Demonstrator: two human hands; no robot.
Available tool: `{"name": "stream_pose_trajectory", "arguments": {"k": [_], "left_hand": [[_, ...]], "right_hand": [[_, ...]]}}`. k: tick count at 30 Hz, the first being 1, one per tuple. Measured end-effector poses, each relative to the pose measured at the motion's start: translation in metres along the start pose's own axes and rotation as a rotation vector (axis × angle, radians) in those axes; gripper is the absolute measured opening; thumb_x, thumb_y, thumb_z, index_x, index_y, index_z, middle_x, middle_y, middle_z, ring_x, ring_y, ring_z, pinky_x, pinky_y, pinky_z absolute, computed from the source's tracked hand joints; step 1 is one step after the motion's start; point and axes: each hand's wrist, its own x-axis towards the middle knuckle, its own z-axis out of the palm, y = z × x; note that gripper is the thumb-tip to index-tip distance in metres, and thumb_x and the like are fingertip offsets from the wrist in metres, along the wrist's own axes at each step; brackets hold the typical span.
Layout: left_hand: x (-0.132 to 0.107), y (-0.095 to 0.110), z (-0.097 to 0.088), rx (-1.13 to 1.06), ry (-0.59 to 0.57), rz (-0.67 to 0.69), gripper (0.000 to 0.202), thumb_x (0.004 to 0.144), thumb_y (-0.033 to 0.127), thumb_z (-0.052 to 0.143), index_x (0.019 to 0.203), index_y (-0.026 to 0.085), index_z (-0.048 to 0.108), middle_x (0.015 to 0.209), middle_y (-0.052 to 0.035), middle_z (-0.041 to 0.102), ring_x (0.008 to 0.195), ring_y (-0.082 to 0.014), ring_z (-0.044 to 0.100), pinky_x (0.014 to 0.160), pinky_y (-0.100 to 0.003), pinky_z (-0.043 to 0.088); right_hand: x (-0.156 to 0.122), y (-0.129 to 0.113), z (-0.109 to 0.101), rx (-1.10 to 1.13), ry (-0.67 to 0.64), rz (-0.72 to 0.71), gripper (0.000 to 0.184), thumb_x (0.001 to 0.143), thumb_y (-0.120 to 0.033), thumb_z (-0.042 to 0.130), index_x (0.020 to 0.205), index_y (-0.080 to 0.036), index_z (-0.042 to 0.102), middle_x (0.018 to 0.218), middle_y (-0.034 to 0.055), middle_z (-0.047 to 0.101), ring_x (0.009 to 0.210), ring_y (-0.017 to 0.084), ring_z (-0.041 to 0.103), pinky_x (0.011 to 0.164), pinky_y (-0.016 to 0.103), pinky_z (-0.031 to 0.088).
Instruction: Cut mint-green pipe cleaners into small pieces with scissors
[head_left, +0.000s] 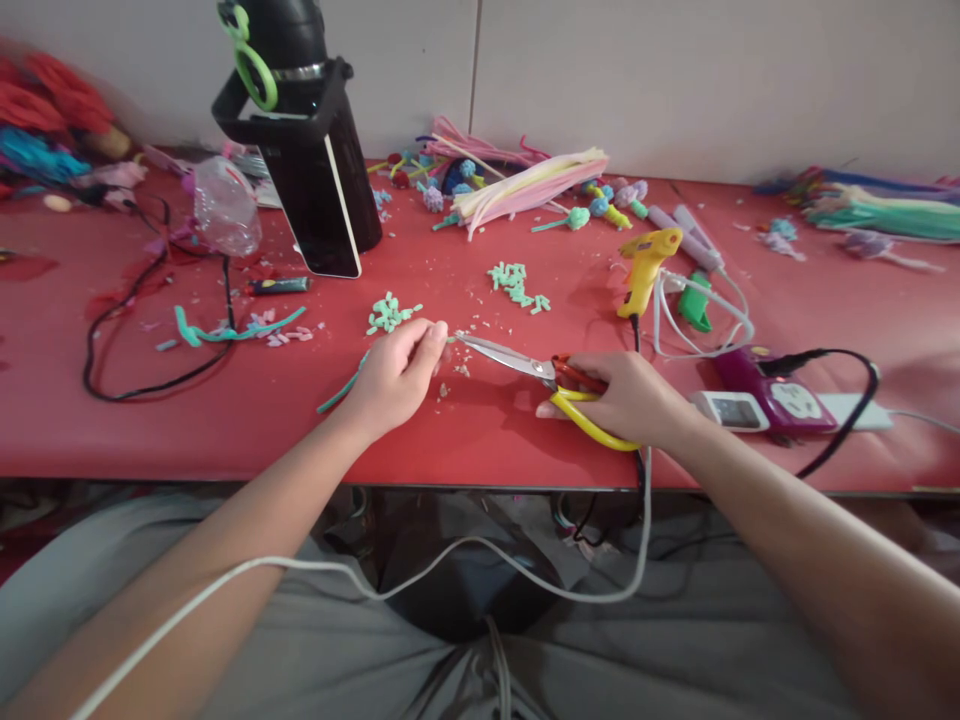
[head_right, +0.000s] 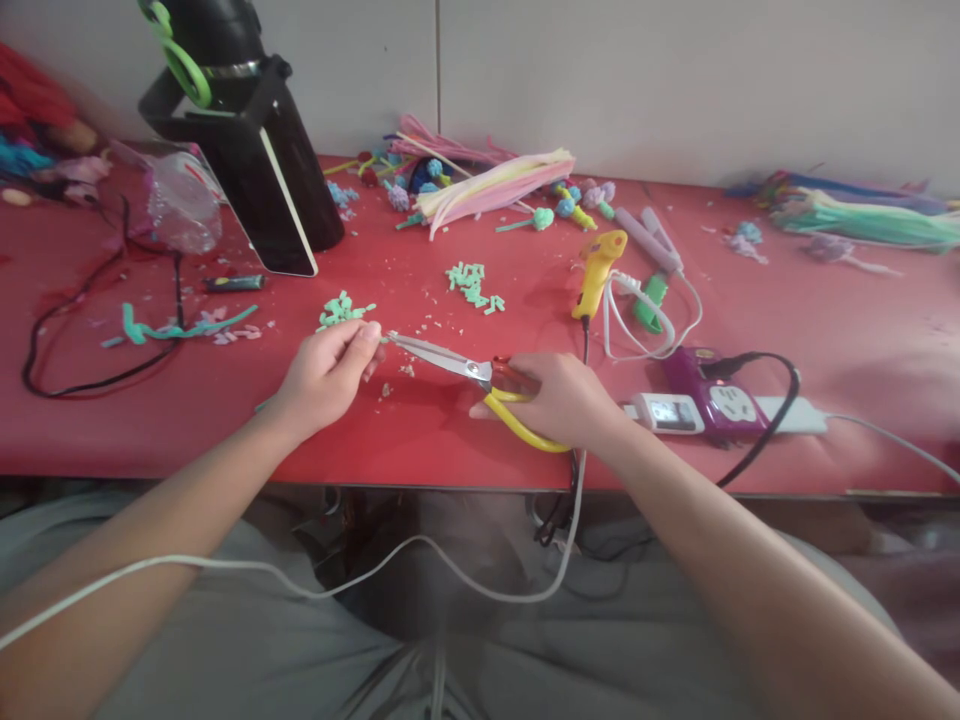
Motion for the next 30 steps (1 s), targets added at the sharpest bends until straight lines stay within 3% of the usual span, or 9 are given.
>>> {"name": "stream_pose_trajectory", "arguments": {"k": [30], "left_hand": [[0.0001, 0.0011, -0.0005, -0.005, -0.009, -0.002, 0.043, 0.107, 0.045, 0.044, 0.071, 0.022, 0.051, 0.061, 0.0012, 0.052, 0.057, -0.0131, 0.050, 0.058, -0.029, 0.040]], "right_hand": [[0.0033, 0.0006, -0.0001, -0.001, -0.018, 0.011, 0.075, 0.062, -0.096, 0.061, 0.063, -0.023, 0.043, 0.061, -0.0029, 0.036, 0.062, 0.014, 0.034, 0.057, 0.031, 0.025]]}}
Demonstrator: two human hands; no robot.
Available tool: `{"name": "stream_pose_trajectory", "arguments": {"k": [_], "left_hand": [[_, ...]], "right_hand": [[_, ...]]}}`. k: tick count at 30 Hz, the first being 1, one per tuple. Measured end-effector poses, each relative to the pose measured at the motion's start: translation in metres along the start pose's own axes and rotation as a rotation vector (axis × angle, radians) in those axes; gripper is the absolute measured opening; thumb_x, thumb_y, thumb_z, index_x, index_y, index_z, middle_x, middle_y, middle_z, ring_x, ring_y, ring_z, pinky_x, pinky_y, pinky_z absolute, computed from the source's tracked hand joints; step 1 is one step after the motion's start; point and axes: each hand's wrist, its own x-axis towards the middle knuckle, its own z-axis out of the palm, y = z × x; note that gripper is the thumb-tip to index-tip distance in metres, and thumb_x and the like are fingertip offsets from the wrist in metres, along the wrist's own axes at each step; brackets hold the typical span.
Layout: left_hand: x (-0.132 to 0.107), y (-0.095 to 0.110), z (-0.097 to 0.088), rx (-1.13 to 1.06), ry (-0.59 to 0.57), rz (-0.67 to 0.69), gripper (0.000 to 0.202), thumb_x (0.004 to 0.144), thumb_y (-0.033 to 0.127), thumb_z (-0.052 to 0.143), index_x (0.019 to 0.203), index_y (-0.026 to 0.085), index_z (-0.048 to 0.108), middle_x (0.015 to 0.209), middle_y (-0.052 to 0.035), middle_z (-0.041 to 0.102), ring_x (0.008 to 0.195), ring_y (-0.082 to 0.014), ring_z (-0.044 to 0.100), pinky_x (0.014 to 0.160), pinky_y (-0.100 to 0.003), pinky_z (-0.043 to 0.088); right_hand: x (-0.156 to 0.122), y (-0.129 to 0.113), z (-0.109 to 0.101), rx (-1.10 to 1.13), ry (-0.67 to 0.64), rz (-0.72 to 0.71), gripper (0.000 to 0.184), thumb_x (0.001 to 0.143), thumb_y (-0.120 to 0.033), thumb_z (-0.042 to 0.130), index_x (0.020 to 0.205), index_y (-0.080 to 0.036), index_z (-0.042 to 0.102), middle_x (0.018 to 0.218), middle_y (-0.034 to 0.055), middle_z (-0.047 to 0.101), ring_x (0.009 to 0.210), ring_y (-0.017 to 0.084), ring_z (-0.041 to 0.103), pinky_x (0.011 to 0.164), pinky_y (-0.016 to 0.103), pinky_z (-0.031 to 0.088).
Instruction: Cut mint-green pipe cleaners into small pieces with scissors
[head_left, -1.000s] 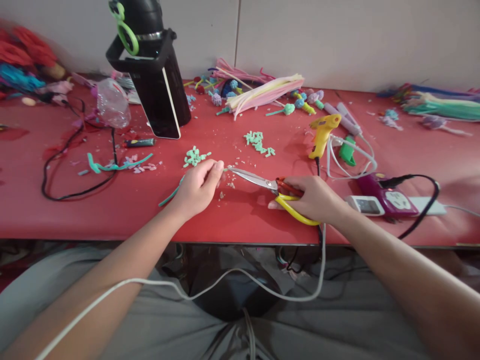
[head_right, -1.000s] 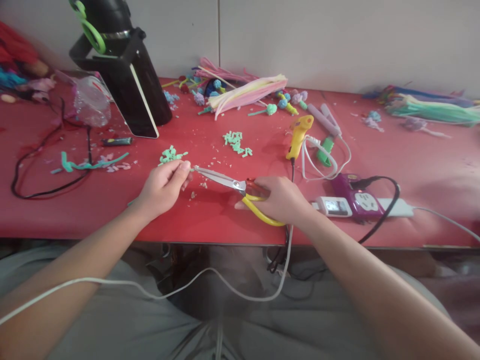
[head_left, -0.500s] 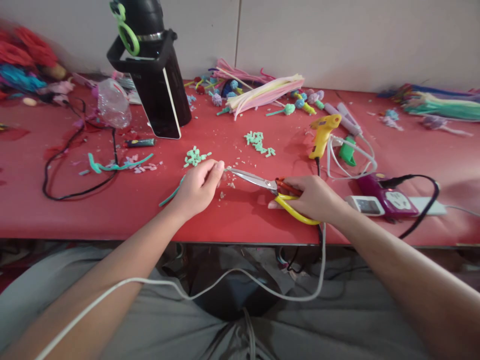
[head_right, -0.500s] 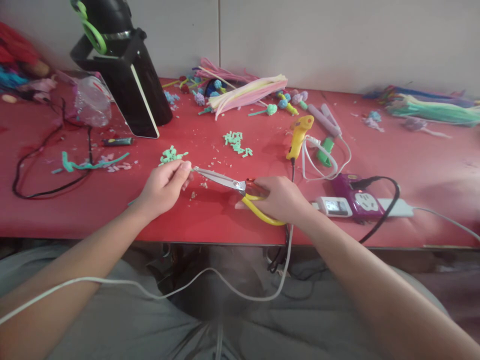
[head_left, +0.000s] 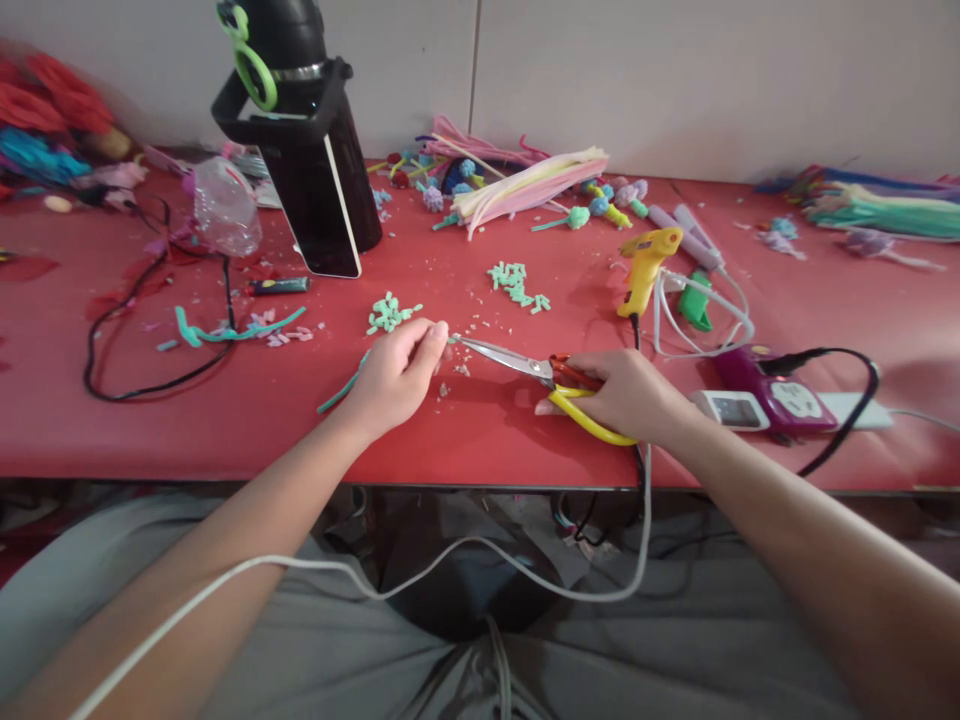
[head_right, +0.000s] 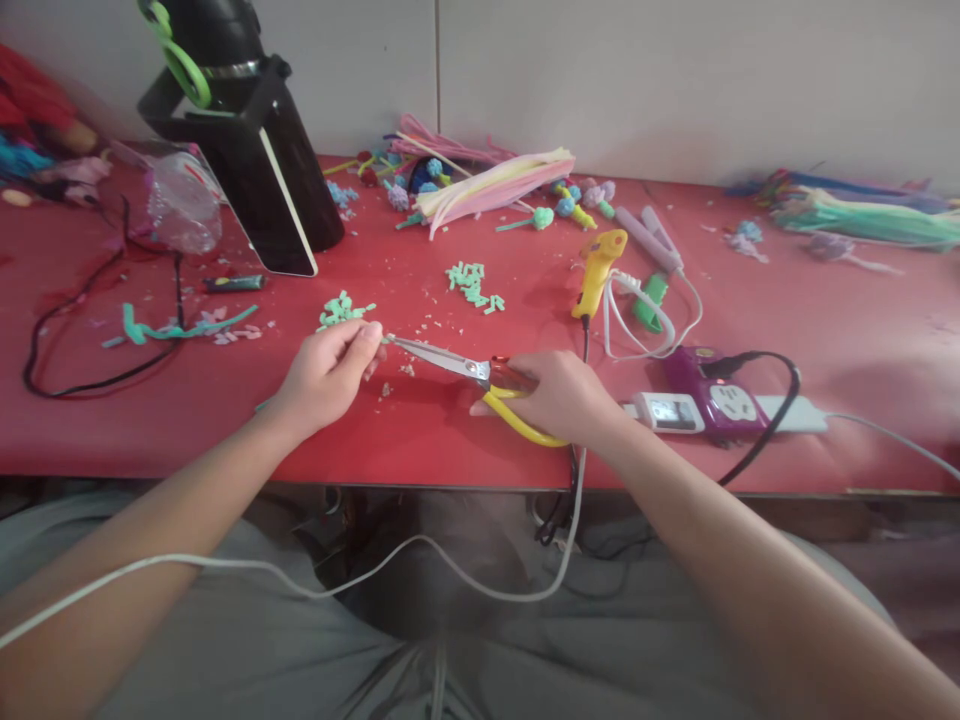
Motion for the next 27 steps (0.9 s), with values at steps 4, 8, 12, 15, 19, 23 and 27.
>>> {"name": "stream_pose_trajectory", "arguments": {"k": [4, 8, 12, 15, 19, 23, 27], "left_hand": [[0.0000, -0.0006, 0.0003, 0.000, 0.005, 0.004, 0.044, 0.107, 0.046, 0.043, 0.071, 0.022, 0.050, 0.061, 0.0012, 0.051, 0.057, -0.0134, 0.050, 0.057, -0.030, 0.039], [0.0000, -0.0010, 0.0002, 0.005, 0.010, 0.009, 0.044, 0.107, 0.045, 0.043, 0.071, 0.022, 0.050, 0.062, 0.0010, 0.052, 0.059, -0.0134, 0.051, 0.058, -0.030, 0.039], [0.0000, 0.0000, -0.0003, 0.007, 0.007, 0.003, 0.043, 0.107, 0.044, 0.044, 0.072, 0.021, 0.051, 0.063, 0.0009, 0.053, 0.059, -0.0137, 0.051, 0.059, -0.030, 0.040], [-0.0001, 0.0010, -0.0005, 0.013, 0.006, -0.001, 0.044, 0.107, 0.045, 0.044, 0.070, 0.022, 0.049, 0.062, 0.0009, 0.052, 0.059, -0.0138, 0.050, 0.059, -0.030, 0.039], [-0.0002, 0.0013, -0.0002, 0.016, 0.014, -0.008, 0.045, 0.107, 0.047, 0.044, 0.070, 0.022, 0.049, 0.062, 0.0010, 0.052, 0.059, -0.0138, 0.050, 0.058, -0.030, 0.039], [-0.0002, 0.0009, 0.0002, 0.018, 0.016, -0.004, 0.044, 0.107, 0.046, 0.045, 0.070, 0.022, 0.049, 0.062, 0.0009, 0.053, 0.059, -0.0140, 0.051, 0.059, -0.030, 0.039], [-0.0001, 0.0003, 0.0005, 0.011, 0.018, -0.010, 0.044, 0.107, 0.046, 0.045, 0.070, 0.022, 0.050, 0.062, 0.0010, 0.053, 0.058, -0.0135, 0.051, 0.058, -0.030, 0.039]], "right_hand": [[-0.0022, -0.0011, -0.0019, 0.004, 0.013, -0.039, 0.075, 0.064, -0.095, 0.062, 0.063, -0.024, 0.039, 0.059, -0.0035, 0.036, 0.059, 0.013, 0.032, 0.055, 0.031, 0.025], [-0.0032, -0.0025, -0.0023, -0.009, 0.012, -0.040, 0.076, 0.064, -0.096, 0.061, 0.062, -0.024, 0.036, 0.058, -0.0035, 0.036, 0.059, 0.013, 0.031, 0.055, 0.031, 0.025], [-0.0023, -0.0034, -0.0017, -0.013, 0.016, -0.041, 0.078, 0.063, -0.098, 0.059, 0.061, -0.023, 0.037, 0.058, -0.0033, 0.036, 0.059, 0.013, 0.032, 0.054, 0.030, 0.024], [-0.0018, -0.0029, -0.0014, -0.009, 0.023, -0.047, 0.079, 0.062, -0.099, 0.058, 0.060, -0.023, 0.037, 0.057, -0.0032, 0.036, 0.058, 0.013, 0.033, 0.054, 0.030, 0.024], [-0.0015, -0.0013, -0.0008, -0.007, 0.026, -0.048, 0.079, 0.063, -0.098, 0.059, 0.059, -0.023, 0.038, 0.057, -0.0030, 0.037, 0.058, 0.013, 0.033, 0.054, 0.030, 0.024], [-0.0010, -0.0005, -0.0003, -0.014, 0.010, -0.033, 0.076, 0.063, -0.096, 0.061, 0.061, -0.023, 0.040, 0.059, -0.0027, 0.038, 0.060, 0.014, 0.035, 0.056, 0.031, 0.025], [0.0001, 0.0003, 0.0005, -0.014, 0.007, -0.013, 0.077, 0.062, -0.096, 0.062, 0.061, -0.023, 0.041, 0.060, -0.0026, 0.038, 0.061, 0.014, 0.034, 0.056, 0.031, 0.025]]}}
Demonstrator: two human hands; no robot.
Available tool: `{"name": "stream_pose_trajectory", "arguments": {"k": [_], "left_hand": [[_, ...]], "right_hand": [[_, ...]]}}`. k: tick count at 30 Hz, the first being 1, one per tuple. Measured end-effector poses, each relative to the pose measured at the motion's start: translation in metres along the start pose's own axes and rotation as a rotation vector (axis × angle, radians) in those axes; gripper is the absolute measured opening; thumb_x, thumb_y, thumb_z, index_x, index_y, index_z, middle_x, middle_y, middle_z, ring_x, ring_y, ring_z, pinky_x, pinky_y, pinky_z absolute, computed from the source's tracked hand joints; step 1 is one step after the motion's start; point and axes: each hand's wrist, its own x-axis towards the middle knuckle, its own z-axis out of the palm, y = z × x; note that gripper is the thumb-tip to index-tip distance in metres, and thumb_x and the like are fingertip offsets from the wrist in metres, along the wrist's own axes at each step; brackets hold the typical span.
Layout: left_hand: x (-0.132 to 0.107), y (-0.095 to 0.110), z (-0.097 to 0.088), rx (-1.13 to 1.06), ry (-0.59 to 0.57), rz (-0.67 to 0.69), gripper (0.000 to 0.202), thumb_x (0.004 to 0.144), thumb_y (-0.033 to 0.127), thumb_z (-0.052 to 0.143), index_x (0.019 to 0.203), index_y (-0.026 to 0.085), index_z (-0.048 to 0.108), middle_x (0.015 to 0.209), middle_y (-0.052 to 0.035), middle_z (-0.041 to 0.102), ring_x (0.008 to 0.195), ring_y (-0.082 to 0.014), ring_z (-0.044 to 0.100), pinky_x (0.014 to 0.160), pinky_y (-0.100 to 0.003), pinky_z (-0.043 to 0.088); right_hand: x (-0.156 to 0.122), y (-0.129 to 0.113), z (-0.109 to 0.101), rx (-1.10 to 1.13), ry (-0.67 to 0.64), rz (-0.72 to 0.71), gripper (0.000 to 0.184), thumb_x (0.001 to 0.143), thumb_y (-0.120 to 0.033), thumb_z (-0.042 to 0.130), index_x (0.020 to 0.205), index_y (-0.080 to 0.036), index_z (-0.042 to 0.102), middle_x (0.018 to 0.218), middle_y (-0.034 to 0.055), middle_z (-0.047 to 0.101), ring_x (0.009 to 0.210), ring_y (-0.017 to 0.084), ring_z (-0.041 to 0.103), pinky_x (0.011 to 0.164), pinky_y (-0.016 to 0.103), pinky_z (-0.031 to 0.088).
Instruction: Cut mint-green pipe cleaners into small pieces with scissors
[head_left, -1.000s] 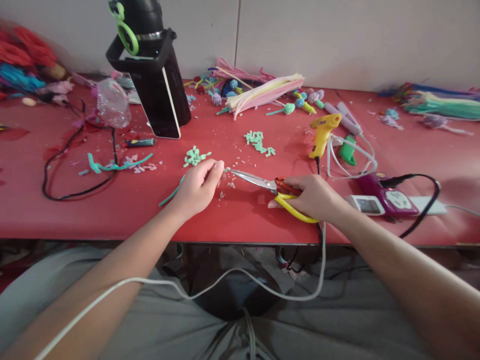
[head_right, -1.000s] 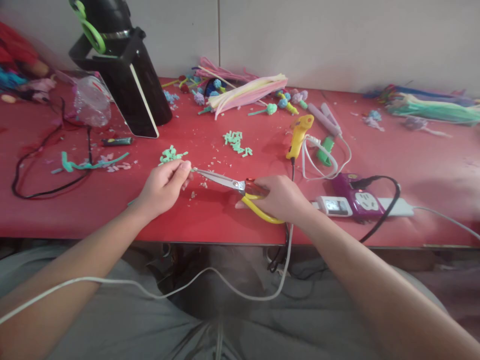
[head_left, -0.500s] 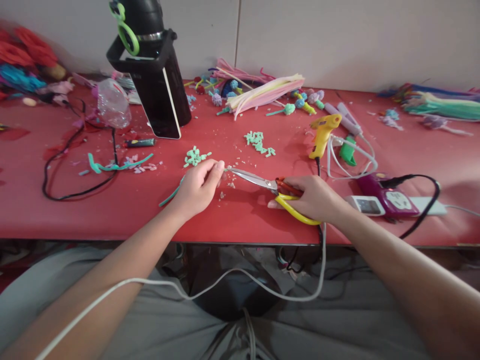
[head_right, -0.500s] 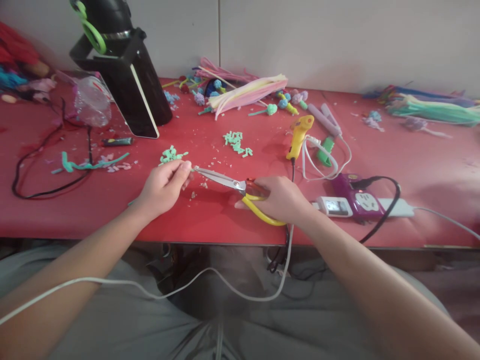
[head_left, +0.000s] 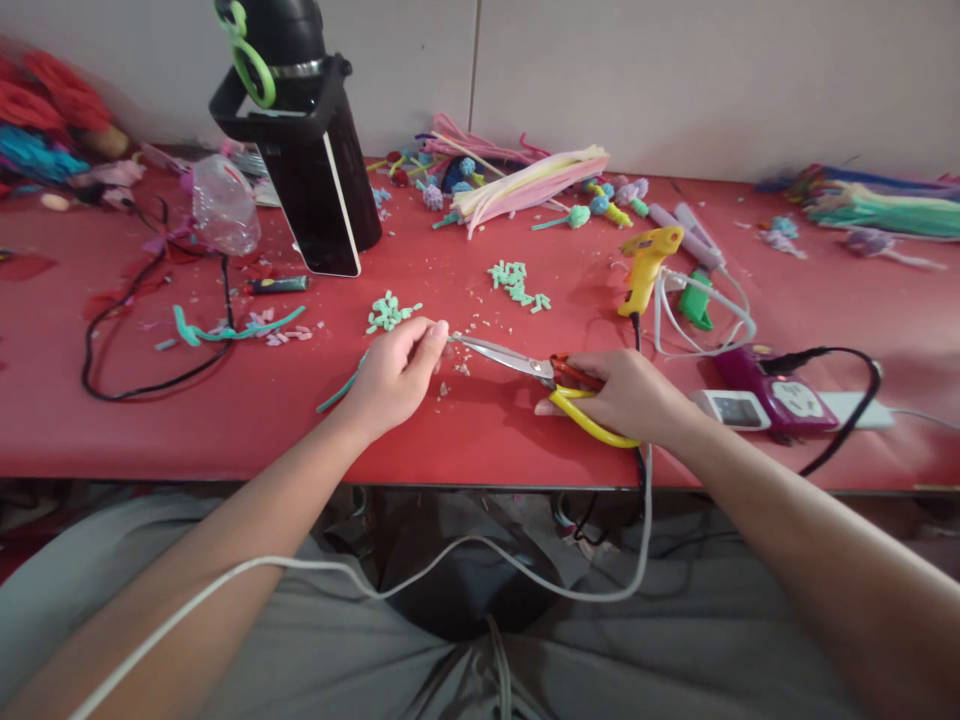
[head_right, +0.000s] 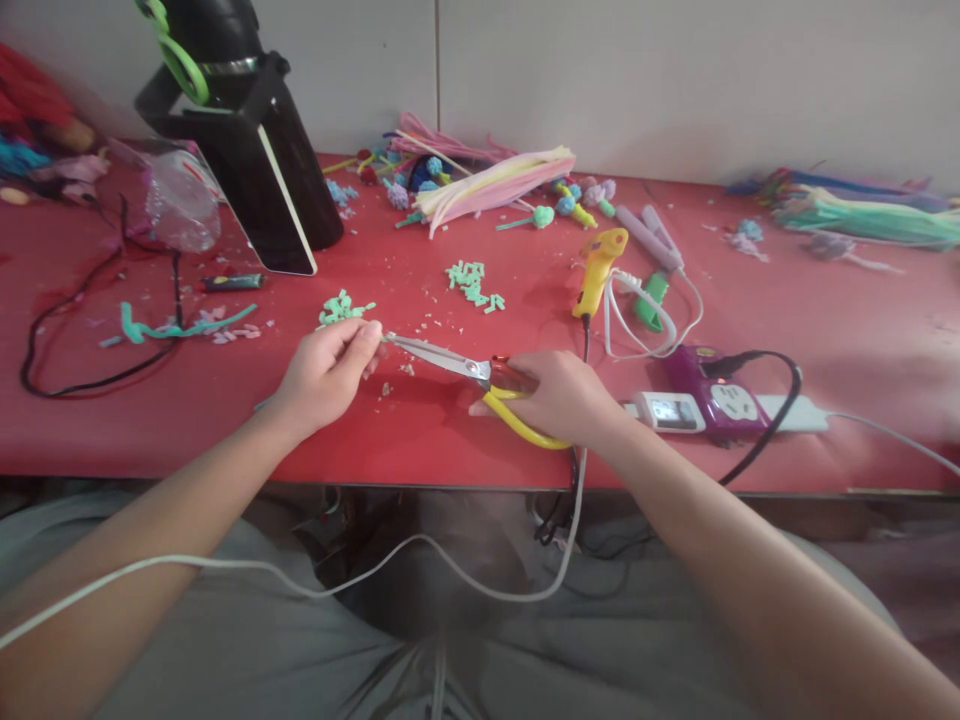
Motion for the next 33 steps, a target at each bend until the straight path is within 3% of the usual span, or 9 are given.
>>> {"name": "stream_pose_trajectory", "arguments": {"k": [10, 17, 33], "left_hand": [[0.0000, 0.0016, -0.0005, -0.029, 0.015, 0.009, 0.042, 0.106, 0.048, 0.048, 0.073, 0.022, 0.053, 0.062, 0.0007, 0.055, 0.058, -0.0135, 0.051, 0.057, -0.029, 0.040], [-0.0002, 0.0000, -0.0004, -0.019, 0.021, 0.021, 0.037, 0.105, 0.041, 0.048, 0.075, 0.021, 0.054, 0.064, 0.0012, 0.055, 0.059, -0.0125, 0.051, 0.059, -0.028, 0.040], [-0.0002, 0.0009, -0.0005, -0.017, 0.023, 0.022, 0.041, 0.105, 0.043, 0.049, 0.071, 0.021, 0.053, 0.063, 0.0010, 0.055, 0.059, -0.0124, 0.051, 0.058, -0.028, 0.039]], "right_hand": [[-0.0034, -0.0012, -0.0026, 0.046, 0.018, -0.028, 0.077, 0.063, -0.096, 0.063, 0.062, -0.024, 0.036, 0.060, -0.0046, 0.031, 0.060, 0.012, 0.028, 0.054, 0.030, 0.024], [-0.0026, -0.0017, -0.0021, 0.018, -0.002, -0.024, 0.078, 0.064, -0.098, 0.059, 0.062, -0.023, 0.036, 0.061, -0.0037, 0.033, 0.061, 0.013, 0.031, 0.056, 0.031, 0.024], [-0.0005, -0.0009, -0.0009, 0.012, 0.005, -0.012, 0.078, 0.063, -0.098, 0.057, 0.061, -0.023, 0.038, 0.061, -0.0030, 0.034, 0.061, 0.013, 0.032, 0.055, 0.030, 0.025]]}}
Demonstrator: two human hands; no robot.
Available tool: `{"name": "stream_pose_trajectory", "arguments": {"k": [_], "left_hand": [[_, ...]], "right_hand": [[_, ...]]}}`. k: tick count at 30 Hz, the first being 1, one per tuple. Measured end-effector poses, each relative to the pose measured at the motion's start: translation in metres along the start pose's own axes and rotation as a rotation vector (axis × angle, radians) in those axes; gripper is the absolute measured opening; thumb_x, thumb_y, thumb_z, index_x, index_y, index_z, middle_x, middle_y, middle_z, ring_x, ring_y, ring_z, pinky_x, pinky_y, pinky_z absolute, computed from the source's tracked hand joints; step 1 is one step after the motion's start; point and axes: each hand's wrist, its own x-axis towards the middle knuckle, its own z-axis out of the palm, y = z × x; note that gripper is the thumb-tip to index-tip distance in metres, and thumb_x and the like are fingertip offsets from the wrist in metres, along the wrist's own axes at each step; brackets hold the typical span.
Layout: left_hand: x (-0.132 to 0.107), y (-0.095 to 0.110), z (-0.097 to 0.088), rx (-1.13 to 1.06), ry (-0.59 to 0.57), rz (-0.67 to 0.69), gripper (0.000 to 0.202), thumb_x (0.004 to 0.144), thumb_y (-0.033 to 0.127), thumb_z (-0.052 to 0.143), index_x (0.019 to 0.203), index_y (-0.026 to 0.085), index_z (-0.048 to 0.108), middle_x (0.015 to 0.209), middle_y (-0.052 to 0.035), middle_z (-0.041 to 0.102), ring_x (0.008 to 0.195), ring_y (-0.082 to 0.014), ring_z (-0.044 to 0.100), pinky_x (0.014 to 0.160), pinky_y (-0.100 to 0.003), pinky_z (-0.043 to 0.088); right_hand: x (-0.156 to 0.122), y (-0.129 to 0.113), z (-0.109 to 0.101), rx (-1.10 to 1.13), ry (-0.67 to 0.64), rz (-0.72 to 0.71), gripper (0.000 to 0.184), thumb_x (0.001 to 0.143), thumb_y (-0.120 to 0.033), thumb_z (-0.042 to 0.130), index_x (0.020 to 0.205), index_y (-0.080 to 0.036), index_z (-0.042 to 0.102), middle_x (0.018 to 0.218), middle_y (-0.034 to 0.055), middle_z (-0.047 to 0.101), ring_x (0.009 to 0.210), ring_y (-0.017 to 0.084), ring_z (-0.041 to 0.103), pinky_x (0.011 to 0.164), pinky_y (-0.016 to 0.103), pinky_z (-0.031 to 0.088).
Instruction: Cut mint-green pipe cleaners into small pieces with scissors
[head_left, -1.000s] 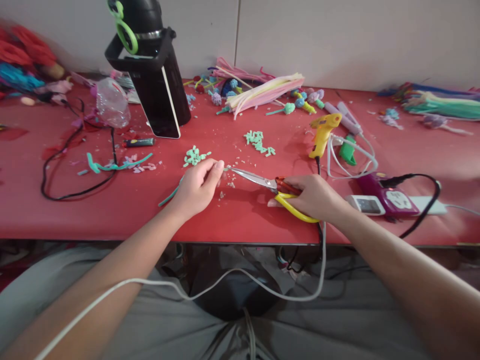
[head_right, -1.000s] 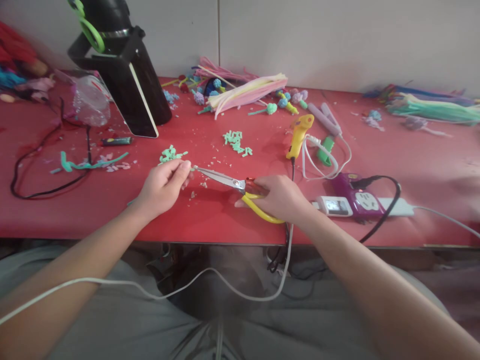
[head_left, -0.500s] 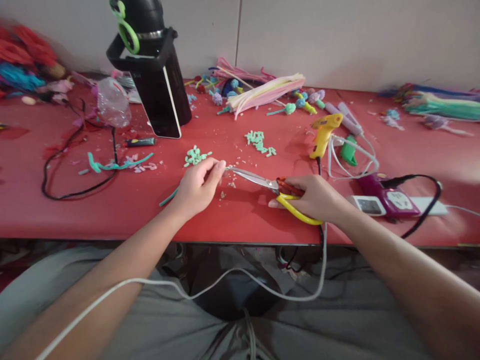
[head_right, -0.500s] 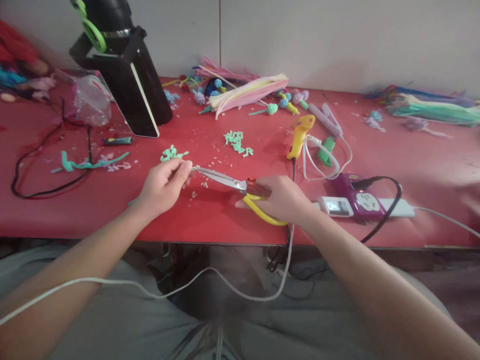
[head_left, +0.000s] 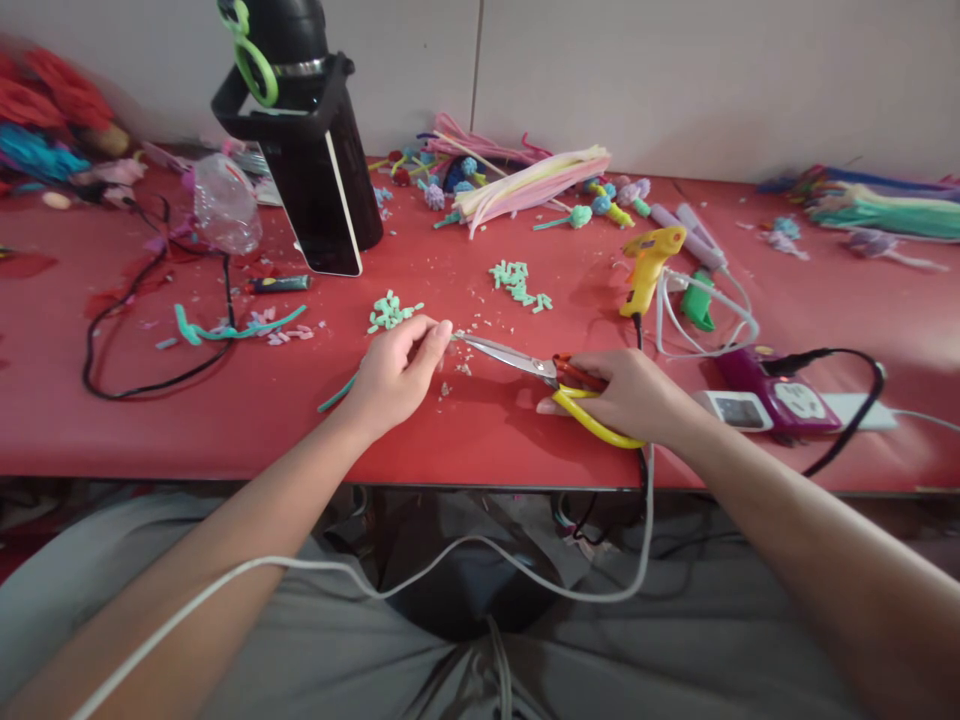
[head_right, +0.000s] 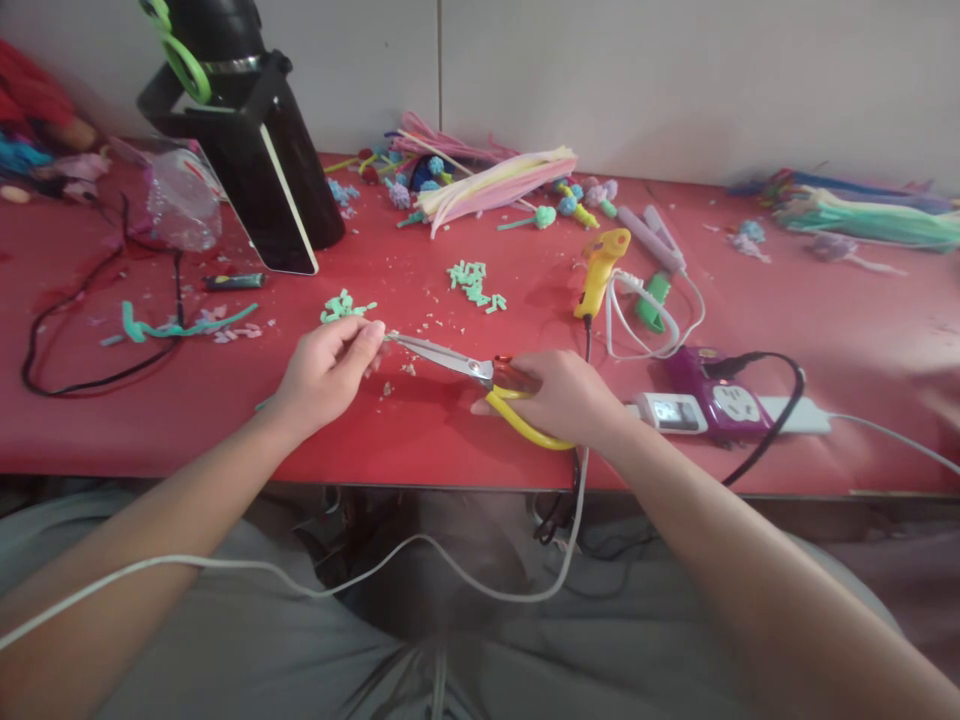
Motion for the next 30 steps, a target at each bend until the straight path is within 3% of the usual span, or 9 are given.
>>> {"name": "stream_pose_trajectory", "arguments": {"k": [12, 30], "left_hand": [[0.0002, 0.0002, -0.0001, -0.002, -0.004, -0.014, 0.040, 0.105, 0.043, 0.048, 0.074, 0.021, 0.055, 0.063, 0.0008, 0.056, 0.058, -0.0124, 0.052, 0.058, -0.028, 0.041], [-0.0002, 0.0006, 0.0003, 0.014, 0.000, -0.007, 0.040, 0.105, 0.044, 0.049, 0.073, 0.021, 0.055, 0.063, 0.0011, 0.055, 0.058, -0.0126, 0.051, 0.057, -0.028, 0.040]], "right_hand": [[0.0005, 0.0001, -0.0001, 0.017, 0.025, -0.009, 0.080, 0.062, -0.100, 0.055, 0.059, -0.023, 0.034, 0.061, -0.0039, 0.028, 0.061, 0.012, 0.026, 0.054, 0.030, 0.023], [-0.0012, -0.0009, -0.0011, 0.018, -0.002, 0.001, 0.077, 0.063, -0.096, 0.062, 0.061, -0.023, 0.038, 0.061, -0.0038, 0.033, 0.061, 0.012, 0.031, 0.055, 0.031, 0.024]]}}
